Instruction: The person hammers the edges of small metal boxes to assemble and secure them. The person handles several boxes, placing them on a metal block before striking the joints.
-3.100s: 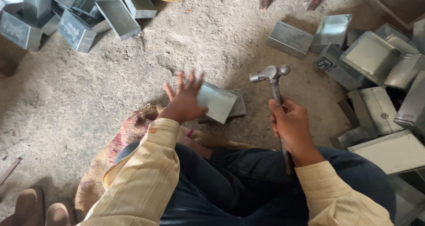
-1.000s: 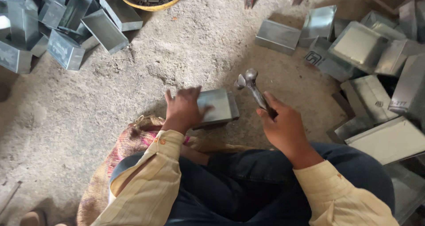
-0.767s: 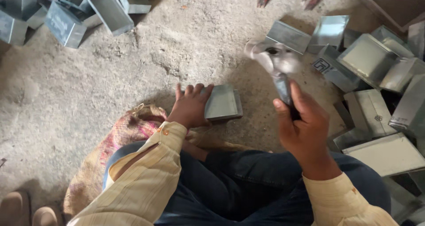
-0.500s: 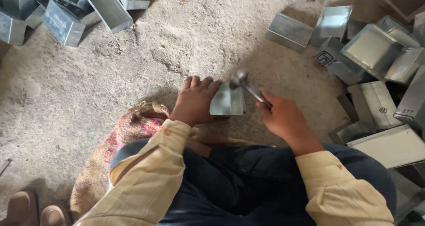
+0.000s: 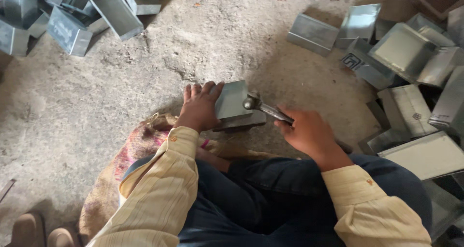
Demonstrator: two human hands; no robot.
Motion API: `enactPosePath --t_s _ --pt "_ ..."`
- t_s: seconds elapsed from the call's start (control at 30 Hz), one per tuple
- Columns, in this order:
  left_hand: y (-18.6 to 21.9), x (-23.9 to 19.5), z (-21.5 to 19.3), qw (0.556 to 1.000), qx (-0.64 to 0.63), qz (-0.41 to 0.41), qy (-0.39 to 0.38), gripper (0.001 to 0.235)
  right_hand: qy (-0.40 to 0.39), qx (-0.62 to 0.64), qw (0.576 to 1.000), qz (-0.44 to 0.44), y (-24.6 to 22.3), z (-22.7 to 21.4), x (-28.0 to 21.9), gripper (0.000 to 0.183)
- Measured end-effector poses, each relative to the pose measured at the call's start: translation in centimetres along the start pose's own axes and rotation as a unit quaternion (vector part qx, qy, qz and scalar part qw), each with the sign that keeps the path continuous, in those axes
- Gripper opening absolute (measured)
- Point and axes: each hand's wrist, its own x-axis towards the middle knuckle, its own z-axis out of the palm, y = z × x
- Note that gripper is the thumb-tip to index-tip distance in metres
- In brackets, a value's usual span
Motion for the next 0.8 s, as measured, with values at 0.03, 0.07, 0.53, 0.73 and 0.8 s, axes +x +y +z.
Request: enactPosePath --t_s 0.03,0.07,0.53,0.73,0.8 --pt "0.0 0.0 -0.1 1.0 0.005 -0.005 -0.006 0.118 0.057 0.031 0.998 -0.015 -0.1 -0.5 -0.4 0.036" --pt "0.0 -0.1 -0.3 1.0 0.009 -0.015 -0.011 0.12 0.111 0.062 0.991 -0.034 -0.3 -0.9 -0.7 0.047" --pt "-6.7 -0.1 0.7 0.86 -0.414 -0.173 -0.243 0.131 0.427 0.386 0.801 -0.167 -4.8 -5.2 -4.4 0.044" --pt "-7.5 0.3 2.3 0.863 -0.434 -0.133 -0.222 0.136 0.096 0.19 0.977 0.003 -2.2 1.0 -1.1 0.049" --pt "-7.4 0.0 2.2 0.857 -0.452 -0.133 -0.209 0.139 0.132 0.215 0.965 0.071 -1.5 1.2 -1.4 0.048"
